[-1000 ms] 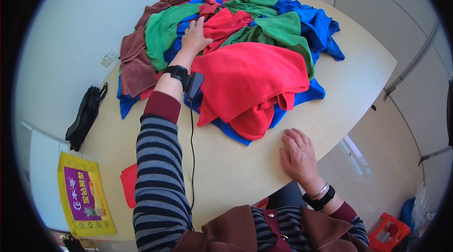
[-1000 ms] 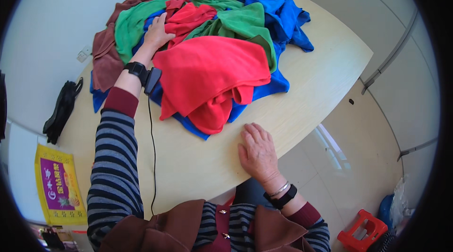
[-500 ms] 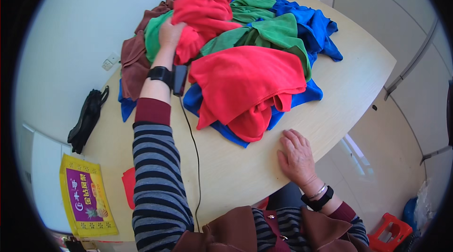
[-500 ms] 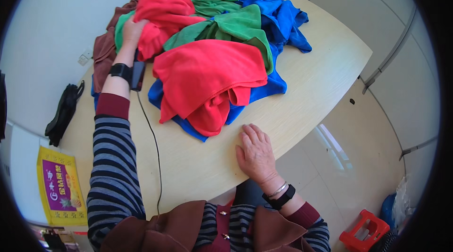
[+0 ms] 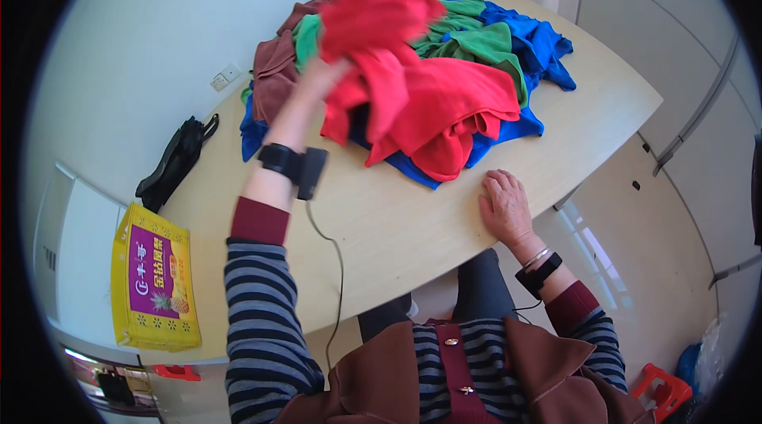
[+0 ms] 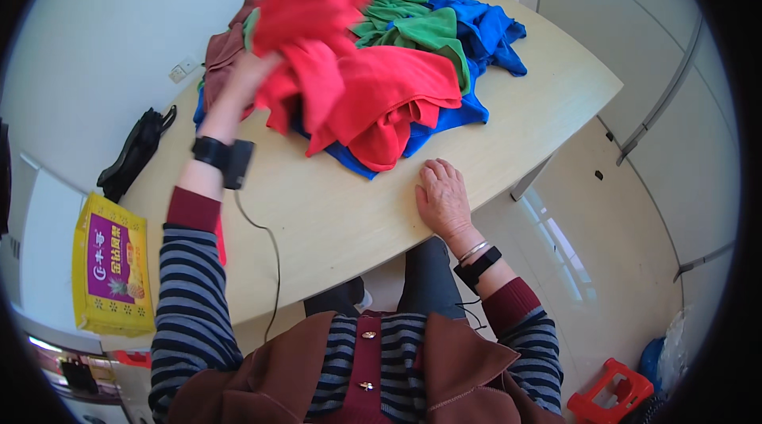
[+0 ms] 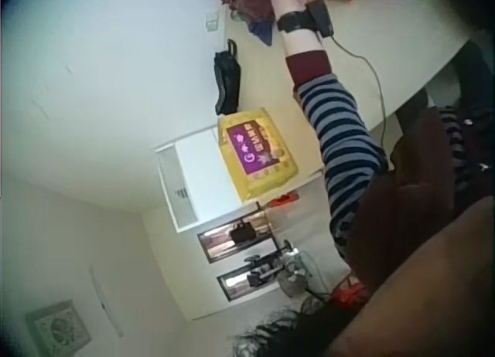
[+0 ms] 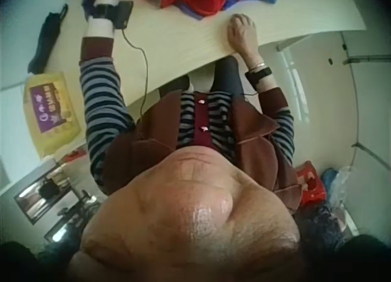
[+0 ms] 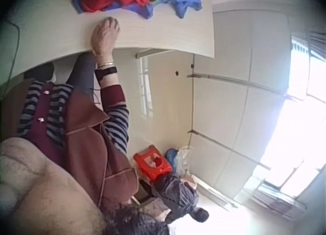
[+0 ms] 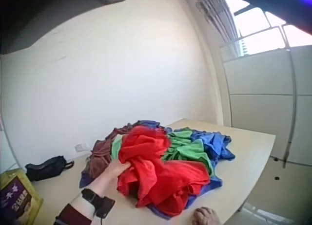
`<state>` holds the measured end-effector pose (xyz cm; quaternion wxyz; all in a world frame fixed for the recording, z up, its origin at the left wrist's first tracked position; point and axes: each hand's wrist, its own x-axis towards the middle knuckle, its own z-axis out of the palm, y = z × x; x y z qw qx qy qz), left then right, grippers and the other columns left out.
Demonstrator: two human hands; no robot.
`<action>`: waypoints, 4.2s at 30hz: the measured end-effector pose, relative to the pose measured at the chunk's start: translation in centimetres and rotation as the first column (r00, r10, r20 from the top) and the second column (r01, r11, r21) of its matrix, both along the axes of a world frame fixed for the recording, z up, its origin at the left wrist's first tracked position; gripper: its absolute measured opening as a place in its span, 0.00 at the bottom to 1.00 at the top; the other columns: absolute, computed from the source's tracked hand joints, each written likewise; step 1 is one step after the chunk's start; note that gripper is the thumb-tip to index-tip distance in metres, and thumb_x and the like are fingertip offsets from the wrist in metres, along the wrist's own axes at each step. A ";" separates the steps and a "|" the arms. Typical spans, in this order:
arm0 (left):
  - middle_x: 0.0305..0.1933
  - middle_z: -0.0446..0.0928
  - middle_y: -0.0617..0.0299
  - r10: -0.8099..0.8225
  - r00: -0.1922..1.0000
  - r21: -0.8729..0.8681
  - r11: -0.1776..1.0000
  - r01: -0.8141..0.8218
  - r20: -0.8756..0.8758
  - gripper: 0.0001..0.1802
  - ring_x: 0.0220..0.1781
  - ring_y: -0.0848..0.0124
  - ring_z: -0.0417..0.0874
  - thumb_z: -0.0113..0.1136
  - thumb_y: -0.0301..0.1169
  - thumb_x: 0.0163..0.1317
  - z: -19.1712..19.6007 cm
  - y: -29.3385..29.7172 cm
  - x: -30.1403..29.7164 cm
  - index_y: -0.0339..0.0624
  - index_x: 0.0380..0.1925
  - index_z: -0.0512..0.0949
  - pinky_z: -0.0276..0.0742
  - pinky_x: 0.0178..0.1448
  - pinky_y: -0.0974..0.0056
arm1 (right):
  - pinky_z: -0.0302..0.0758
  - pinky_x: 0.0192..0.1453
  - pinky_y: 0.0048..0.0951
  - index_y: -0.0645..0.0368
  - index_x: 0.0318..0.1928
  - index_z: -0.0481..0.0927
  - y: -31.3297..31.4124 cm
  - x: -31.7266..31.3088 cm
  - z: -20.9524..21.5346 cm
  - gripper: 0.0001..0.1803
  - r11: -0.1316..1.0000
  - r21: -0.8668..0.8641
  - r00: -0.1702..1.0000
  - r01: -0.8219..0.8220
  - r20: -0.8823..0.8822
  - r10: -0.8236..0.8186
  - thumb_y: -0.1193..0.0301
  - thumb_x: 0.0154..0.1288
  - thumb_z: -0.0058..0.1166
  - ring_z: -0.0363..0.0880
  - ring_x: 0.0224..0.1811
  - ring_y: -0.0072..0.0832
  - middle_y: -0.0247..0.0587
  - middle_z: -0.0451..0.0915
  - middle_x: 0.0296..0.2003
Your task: Folding various pieces of colored fabric and stacking them on a table.
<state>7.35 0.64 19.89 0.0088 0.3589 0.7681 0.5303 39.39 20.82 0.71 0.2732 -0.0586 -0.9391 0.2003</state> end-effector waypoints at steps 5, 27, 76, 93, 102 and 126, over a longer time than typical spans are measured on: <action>0.59 0.75 0.57 -0.146 0.964 -0.207 0.959 0.193 0.224 0.31 0.59 0.68 0.75 0.66 0.34 0.56 -11.5 -1.8 4.0 0.40 0.60 0.69 0.69 0.63 0.62 | 0.67 0.63 0.44 0.57 0.58 0.70 -2.3 -0.9 3.3 0.28 0.987 -0.092 0.986 -0.135 0.085 0.143 0.71 0.54 0.58 0.67 0.62 0.48 0.52 0.69 0.59; 0.47 0.79 0.39 0.499 0.811 0.130 0.866 -0.483 -0.306 0.23 0.51 0.51 0.80 0.54 0.39 0.64 -10.2 -2.3 3.9 0.31 0.51 0.75 0.74 0.54 0.56 | 0.73 0.58 0.48 0.44 0.62 0.72 2.3 -15.5 4.9 0.31 0.955 0.279 0.898 -0.095 0.438 -0.039 0.56 0.55 0.59 0.68 0.63 0.50 0.36 0.61 0.68; 0.32 0.80 0.54 0.541 0.822 0.060 0.828 -0.558 0.177 0.12 0.33 0.66 0.82 0.60 0.34 0.62 -12.8 -16.2 33.2 0.37 0.40 0.77 0.77 0.40 0.63 | 0.74 0.57 0.31 0.59 0.54 0.76 -18.3 -4.9 10.6 0.25 0.262 -0.293 0.259 -0.920 0.049 0.965 0.77 0.53 0.63 0.77 0.54 0.40 0.46 0.78 0.51; 0.38 0.79 0.54 0.553 0.832 0.002 0.833 -0.553 -0.048 0.14 0.38 0.66 0.81 0.64 0.34 0.58 -14.5 -23.0 33.7 0.41 0.40 0.75 0.76 0.43 0.65 | 0.70 0.43 0.20 0.63 0.41 0.76 -15.8 -2.9 11.0 0.08 0.488 -0.448 0.604 -0.749 -0.162 0.780 0.81 0.61 0.48 0.72 0.35 0.20 0.33 0.74 0.30; 0.40 0.77 0.68 0.254 0.922 0.453 0.813 -0.367 0.292 0.11 0.42 0.79 0.75 0.58 0.32 0.66 -9.6 -22.2 31.8 0.35 0.42 0.75 0.74 0.47 0.69 | 0.66 0.41 0.17 0.62 0.40 0.76 -15.1 -5.9 9.0 0.05 0.630 -0.557 0.780 -0.540 -0.051 0.624 0.78 0.66 0.49 0.68 0.35 0.15 0.27 0.72 0.31; 0.69 0.62 0.51 0.591 0.474 -0.608 -0.037 -0.793 -0.653 0.30 0.70 0.49 0.61 0.51 0.40 0.63 -20.6 -45.9 18.5 0.50 0.65 0.62 0.58 0.64 0.33 | 0.69 0.46 0.19 0.63 0.45 0.78 -15.4 -6.3 7.3 0.10 0.587 -0.704 0.823 -0.400 0.007 0.569 0.74 0.67 0.47 0.72 0.41 0.17 0.30 0.76 0.36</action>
